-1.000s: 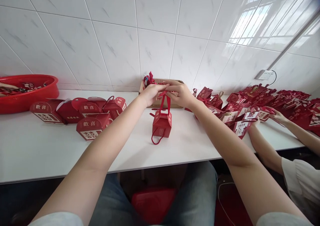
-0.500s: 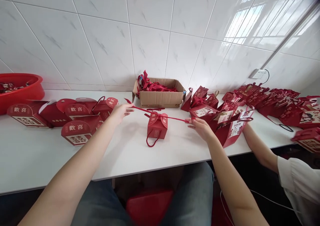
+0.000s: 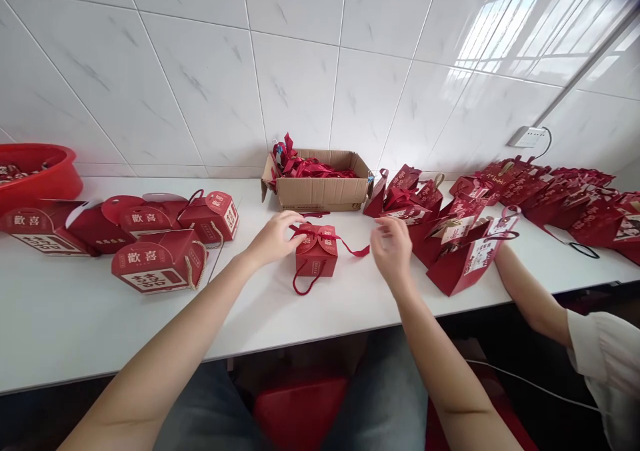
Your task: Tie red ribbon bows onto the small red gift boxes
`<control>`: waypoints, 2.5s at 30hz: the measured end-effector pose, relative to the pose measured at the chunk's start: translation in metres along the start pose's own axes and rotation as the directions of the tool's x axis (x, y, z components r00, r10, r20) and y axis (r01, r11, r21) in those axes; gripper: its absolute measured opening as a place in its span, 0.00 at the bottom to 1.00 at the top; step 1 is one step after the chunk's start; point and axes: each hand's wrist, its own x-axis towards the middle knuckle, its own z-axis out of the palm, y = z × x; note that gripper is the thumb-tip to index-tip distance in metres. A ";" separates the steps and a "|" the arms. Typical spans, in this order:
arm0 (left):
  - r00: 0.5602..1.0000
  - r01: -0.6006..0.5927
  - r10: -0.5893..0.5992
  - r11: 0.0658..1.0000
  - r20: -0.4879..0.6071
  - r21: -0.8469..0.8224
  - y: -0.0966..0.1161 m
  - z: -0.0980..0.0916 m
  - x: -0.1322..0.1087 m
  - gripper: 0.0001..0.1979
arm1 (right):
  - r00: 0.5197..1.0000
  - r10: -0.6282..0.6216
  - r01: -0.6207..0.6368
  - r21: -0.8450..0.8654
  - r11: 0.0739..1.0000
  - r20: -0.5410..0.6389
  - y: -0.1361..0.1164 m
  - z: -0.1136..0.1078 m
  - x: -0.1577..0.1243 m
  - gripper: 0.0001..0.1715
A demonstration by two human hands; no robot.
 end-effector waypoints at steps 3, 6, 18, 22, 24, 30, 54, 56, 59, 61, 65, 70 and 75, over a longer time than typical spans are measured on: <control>0.998 -0.003 0.006 0.999 0.060 -0.045 0.008 0.011 0.001 0.15 | 0.957 -0.154 0.164 -0.023 0.986 0.245 -0.020 0.021 0.000 0.12; 1.000 0.007 -0.005 0.997 0.030 -0.071 0.008 0.017 0.000 0.14 | 0.848 -0.132 0.146 0.013 0.989 0.513 -0.021 0.038 0.002 0.24; 0.999 0.048 -0.049 0.988 -0.006 -0.145 0.002 0.022 -0.003 0.07 | 0.809 -0.084 0.071 0.044 0.996 0.582 -0.005 0.058 -0.002 0.15; 0.997 0.064 -0.070 0.985 -0.027 -0.161 0.000 0.022 -0.004 0.09 | 0.835 -0.113 0.101 0.051 0.994 0.538 -0.006 0.057 0.006 0.07; 0.998 0.058 -0.062 0.987 -0.022 -0.150 -0.001 0.022 -0.005 0.09 | 0.838 -0.135 0.134 0.040 0.990 0.528 -0.004 0.054 0.009 0.07; 0.998 0.070 -0.070 0.997 -0.005 -0.024 0.004 0.017 -0.005 0.09 | 0.818 -0.238 0.313 -0.057 0.948 0.524 0.003 0.045 0.006 0.10; 0.951 0.071 -0.059 0.997 0.303 -0.029 0.010 -0.010 0.002 0.11 | 0.237 -0.053 -0.618 0.193 0.762 0.970 0.014 0.012 0.054 0.20; 0.948 0.120 -0.094 0.991 0.305 -0.065 0.009 -0.010 0.001 0.10 | 0.296 -0.116 -0.687 0.296 0.664 0.948 0.016 0.022 0.054 0.24; 0.934 0.142 -0.109 0.987 0.339 -0.074 0.009 -0.010 0.001 0.10 | 0.359 -0.134 -0.719 0.365 0.591 0.924 0.016 0.039 0.053 0.27; 0.943 0.092 -0.090 0.996 0.321 0.008 0.012 -0.012 0.004 0.11 | 0.378 -0.140 -0.725 0.386 0.570 0.915 0.014 0.048 0.049 0.28; 0.982 -0.001 -0.023 0.992 0.189 0.126 0.025 -0.015 0.014 0.14 | 0.397 -0.180 -0.721 0.427 0.546 0.900 0.015 0.053 0.040 0.28; 0.951 0.127 -0.101 0.989 0.292 -0.072 0.043 -0.014 0.035 0.18 | 0.426 -0.178 -0.694 0.446 0.565 0.887 0.013 0.053 0.032 0.27; 0.945 0.229 -0.210 0.972 0.250 -0.047 0.043 -0.009 0.048 0.17 | 0.471 -0.108 -0.670 0.435 0.601 0.875 0.003 0.052 0.026 0.30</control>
